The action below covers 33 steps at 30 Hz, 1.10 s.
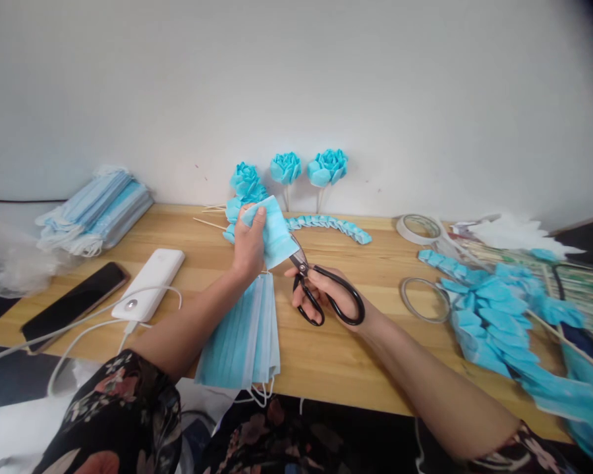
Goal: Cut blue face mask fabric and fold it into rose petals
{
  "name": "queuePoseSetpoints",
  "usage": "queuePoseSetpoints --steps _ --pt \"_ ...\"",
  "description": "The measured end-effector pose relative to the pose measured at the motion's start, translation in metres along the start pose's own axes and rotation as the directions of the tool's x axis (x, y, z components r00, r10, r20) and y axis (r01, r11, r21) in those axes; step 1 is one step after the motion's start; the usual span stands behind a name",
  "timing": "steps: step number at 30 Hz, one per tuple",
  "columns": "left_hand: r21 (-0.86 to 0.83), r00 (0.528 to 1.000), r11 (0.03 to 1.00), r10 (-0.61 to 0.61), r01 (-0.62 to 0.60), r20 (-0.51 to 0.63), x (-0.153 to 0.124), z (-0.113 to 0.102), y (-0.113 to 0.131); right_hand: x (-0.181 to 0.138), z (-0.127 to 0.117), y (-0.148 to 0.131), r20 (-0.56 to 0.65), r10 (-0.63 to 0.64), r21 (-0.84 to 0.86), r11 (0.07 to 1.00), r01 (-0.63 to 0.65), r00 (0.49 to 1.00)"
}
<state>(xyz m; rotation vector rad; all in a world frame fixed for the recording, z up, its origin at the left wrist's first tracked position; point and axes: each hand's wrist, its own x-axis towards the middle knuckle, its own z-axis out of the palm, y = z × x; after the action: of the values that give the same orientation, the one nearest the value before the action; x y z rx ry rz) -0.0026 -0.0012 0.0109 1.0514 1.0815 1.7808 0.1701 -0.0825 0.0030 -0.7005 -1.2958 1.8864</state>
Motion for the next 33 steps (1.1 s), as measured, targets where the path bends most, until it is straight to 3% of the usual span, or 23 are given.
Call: queuePoseSetpoints --steps 8,12,17,25,33 --pt "0.066 0.999 0.997 0.046 -0.045 -0.015 -0.006 0.001 0.004 0.002 0.0 0.016 0.065 -0.028 0.038 0.999 0.026 0.998" --pt "0.063 0.999 0.998 0.009 -0.006 -0.037 -0.007 0.001 0.003 0.003 0.001 0.015 0.119 0.003 0.115 0.993 -0.017 0.993" --pt "0.046 0.995 0.998 -0.046 0.051 -0.093 -0.001 0.0 0.003 0.003 0.001 0.003 0.089 0.002 0.188 0.982 -0.019 0.996" --pt "0.002 0.996 0.997 -0.077 0.077 -0.035 -0.001 0.0 0.002 0.003 0.001 0.005 0.169 0.025 0.181 0.982 -0.056 0.985" --pt "0.083 0.999 0.995 0.05 -0.049 -0.008 -0.01 0.003 0.006 0.003 0.002 0.005 0.162 0.028 0.172 0.983 -0.057 0.986"
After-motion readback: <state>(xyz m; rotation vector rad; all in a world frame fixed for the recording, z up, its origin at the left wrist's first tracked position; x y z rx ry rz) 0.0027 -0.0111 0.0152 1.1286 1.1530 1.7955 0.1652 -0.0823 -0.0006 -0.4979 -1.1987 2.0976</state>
